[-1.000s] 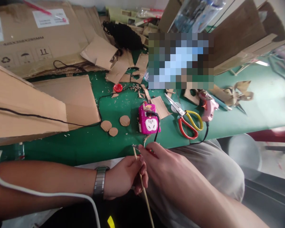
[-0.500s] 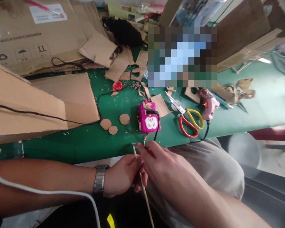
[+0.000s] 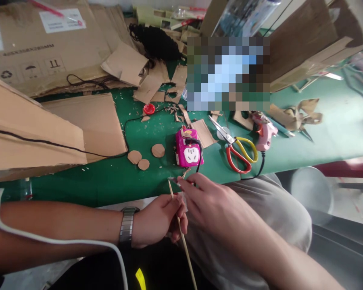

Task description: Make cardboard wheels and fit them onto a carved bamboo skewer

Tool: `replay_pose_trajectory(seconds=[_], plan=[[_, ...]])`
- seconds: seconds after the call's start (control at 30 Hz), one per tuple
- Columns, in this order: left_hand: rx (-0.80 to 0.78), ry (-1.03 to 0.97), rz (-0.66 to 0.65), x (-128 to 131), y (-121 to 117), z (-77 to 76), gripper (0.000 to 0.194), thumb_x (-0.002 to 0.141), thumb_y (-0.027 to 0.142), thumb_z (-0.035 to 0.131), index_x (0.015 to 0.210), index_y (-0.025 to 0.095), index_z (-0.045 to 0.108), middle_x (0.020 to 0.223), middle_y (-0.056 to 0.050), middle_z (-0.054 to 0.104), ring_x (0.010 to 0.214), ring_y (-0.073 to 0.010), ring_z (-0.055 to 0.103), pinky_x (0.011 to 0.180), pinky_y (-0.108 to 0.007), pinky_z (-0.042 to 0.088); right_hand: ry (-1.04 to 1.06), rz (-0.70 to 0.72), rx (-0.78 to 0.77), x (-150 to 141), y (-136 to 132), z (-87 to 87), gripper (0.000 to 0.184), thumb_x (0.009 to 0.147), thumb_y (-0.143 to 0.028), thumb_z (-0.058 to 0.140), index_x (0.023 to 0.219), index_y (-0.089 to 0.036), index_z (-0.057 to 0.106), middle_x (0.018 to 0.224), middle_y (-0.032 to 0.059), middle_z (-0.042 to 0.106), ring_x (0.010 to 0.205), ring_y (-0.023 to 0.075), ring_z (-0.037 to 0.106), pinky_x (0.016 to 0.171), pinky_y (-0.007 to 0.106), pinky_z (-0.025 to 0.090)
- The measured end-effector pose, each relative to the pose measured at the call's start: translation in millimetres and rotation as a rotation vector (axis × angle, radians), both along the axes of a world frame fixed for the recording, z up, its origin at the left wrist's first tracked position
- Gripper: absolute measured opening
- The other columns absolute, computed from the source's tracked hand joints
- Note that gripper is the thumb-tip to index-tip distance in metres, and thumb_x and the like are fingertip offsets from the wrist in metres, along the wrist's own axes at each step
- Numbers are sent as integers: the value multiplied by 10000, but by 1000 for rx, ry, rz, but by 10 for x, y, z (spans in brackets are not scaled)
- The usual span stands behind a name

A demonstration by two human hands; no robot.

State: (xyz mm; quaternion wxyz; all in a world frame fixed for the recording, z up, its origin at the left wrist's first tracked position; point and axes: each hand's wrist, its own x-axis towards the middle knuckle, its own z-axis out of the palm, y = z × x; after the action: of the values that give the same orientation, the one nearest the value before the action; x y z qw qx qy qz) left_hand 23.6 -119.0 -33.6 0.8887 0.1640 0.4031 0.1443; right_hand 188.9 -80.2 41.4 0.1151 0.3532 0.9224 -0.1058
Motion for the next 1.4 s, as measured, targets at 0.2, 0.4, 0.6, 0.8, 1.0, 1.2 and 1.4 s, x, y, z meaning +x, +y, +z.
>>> replay_pose_trajectory(seconds=[0.2, 0.4, 0.6, 0.8, 1.0, 1.2, 1.4], plan=[[-43, -10, -10, -12, 48, 7, 727, 714, 895, 699, 732, 209, 460, 594, 12, 642, 424, -90, 517, 483, -255, 428, 194, -10, 39, 158, 29, 40, 180, 962, -115, 648, 1080, -126, 784, 1011, 88, 730, 732, 176, 660, 525, 289, 523], [-68, -8, -2, 3, 37, -15, 721, 708, 886, 713, 736, 206, 475, 583, 9, 641, 421, -95, 525, 476, -253, 420, 148, -38, -93, 100, 14, 8, 150, 998, -145, 643, 1072, -149, 774, 975, 84, 705, 804, 177, 650, 596, 263, 518], [-64, -10, 0, 6, 22, -18, 722, 707, 890, 710, 740, 208, 477, 582, 6, 634, 424, -99, 522, 474, -256, 424, 27, 65, -52, 65, 21, 12, 55, 942, -190, 739, 928, -153, 778, 994, 96, 721, 818, 210, 647, 560, 293, 519], [-29, -30, 19, 3, 12, -37, 723, 732, 903, 676, 734, 203, 491, 598, -4, 637, 433, -103, 525, 476, -261, 434, -75, 87, 66, -40, -79, -11, 111, 850, -175, 765, 952, -169, 809, 1140, 109, 767, 906, 260, 679, 598, 334, 595], [-49, -14, 0, 6, 8, -32, 749, 700, 930, 670, 723, 207, 475, 584, 1, 630, 418, -99, 521, 470, -256, 419, -98, 52, 157, -108, -111, -52, 228, 818, -103, 698, 1003, -148, 824, 1226, 117, 784, 898, 257, 687, 602, 334, 601], [-50, -33, -6, -14, 36, -4, 695, 744, 870, 686, 746, 213, 461, 601, 10, 631, 434, -98, 517, 495, -262, 424, -106, 96, 18, -8, 17, 50, 78, 882, -155, 737, 939, -176, 786, 1138, 119, 750, 950, 277, 684, 630, 349, 616], [-83, -48, -6, -29, 53, -2, 598, 783, 777, 673, 743, 213, 478, 599, -2, 634, 436, -107, 515, 495, -266, 418, -60, 118, -22, 28, 0, 78, 66, 913, -188, 755, 962, -158, 787, 1127, 129, 735, 939, 273, 682, 615, 350, 611]])
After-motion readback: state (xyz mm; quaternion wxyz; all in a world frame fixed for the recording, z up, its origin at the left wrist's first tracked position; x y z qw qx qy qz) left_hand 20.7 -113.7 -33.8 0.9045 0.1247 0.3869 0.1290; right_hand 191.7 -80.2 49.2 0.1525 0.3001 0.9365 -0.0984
